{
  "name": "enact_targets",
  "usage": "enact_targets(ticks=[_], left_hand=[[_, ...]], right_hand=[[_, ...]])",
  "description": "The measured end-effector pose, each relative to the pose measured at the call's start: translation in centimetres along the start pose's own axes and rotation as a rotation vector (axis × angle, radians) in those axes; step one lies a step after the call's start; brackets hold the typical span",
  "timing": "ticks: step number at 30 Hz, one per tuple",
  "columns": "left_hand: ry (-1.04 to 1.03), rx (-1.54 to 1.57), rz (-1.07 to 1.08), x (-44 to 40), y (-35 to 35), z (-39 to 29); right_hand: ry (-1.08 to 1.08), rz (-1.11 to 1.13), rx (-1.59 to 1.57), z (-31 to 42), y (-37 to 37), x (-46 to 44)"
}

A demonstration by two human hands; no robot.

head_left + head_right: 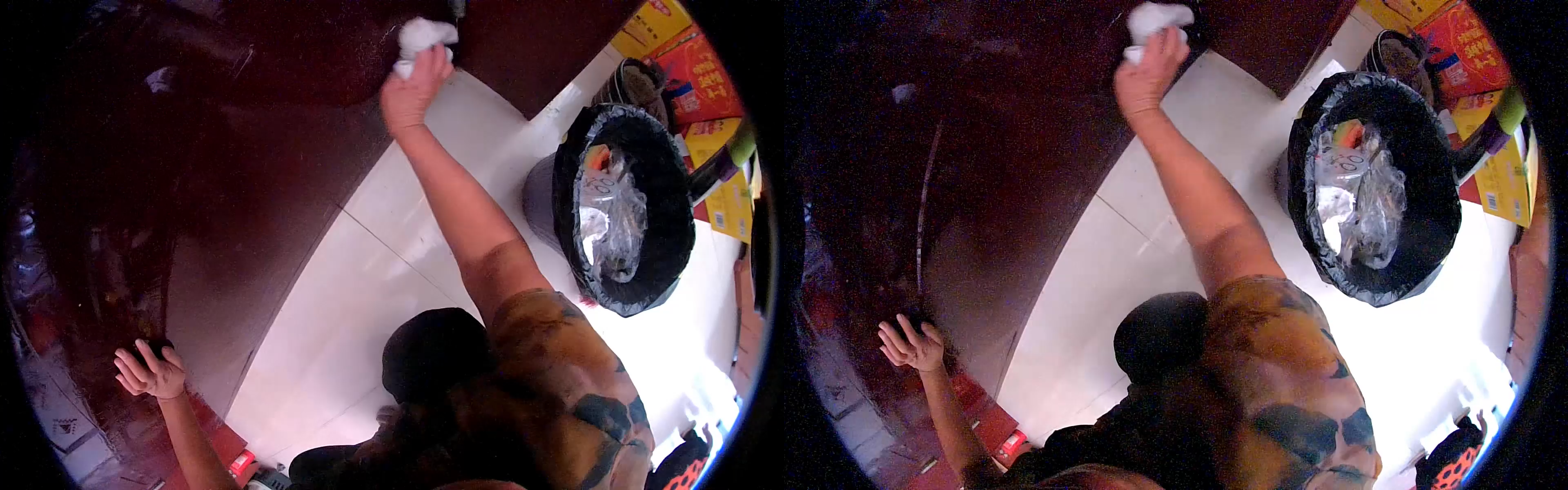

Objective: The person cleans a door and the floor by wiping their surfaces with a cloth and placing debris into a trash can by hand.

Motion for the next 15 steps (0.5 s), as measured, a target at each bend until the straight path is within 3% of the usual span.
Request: enact_targets(ticks=[3,5,7,11,14,15], left_hand=[[0.019,0.028,-0.005,-0.2,0.1,0.0],[0.017,0.005,-0.002,-0.1,0.2,0.1],[0.023,-0.002,-0.006,-0.1,0.0,0.0],[0.016,-0.003,-0.001,-0.1,0.0,0.0],[0.008,-0.025,0.002,-0.1,0.1,0.1],[0.008,-0.028,-0.001,-0.1,0.1,0.1]], right_hand=[[-0.287,0.227,0.046,-7.8,-0.6,5.4],[-0.615,0.487,-0.085,-9.4,0.8,7.0],[-0.035,0.315,0.008,-6.5,4.6,3.7],[0.584,-0.136,0.19,2.9,12.7,-9.0],[0.502,-0.155,0.354,-1.9,11.4,-10.0],[0.374,-0.005,0.432,-3.9,10.5,-7.8]])
Point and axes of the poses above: each hand's wrist, its own x-axis away from the middle knuckle, its own y-axis out of the back of the hand, z = x × y, the point moved 7 cm from there along -x, towards the middle knuckle, and after that the axes turned 4 degrees about y, right-handed, at the moved point
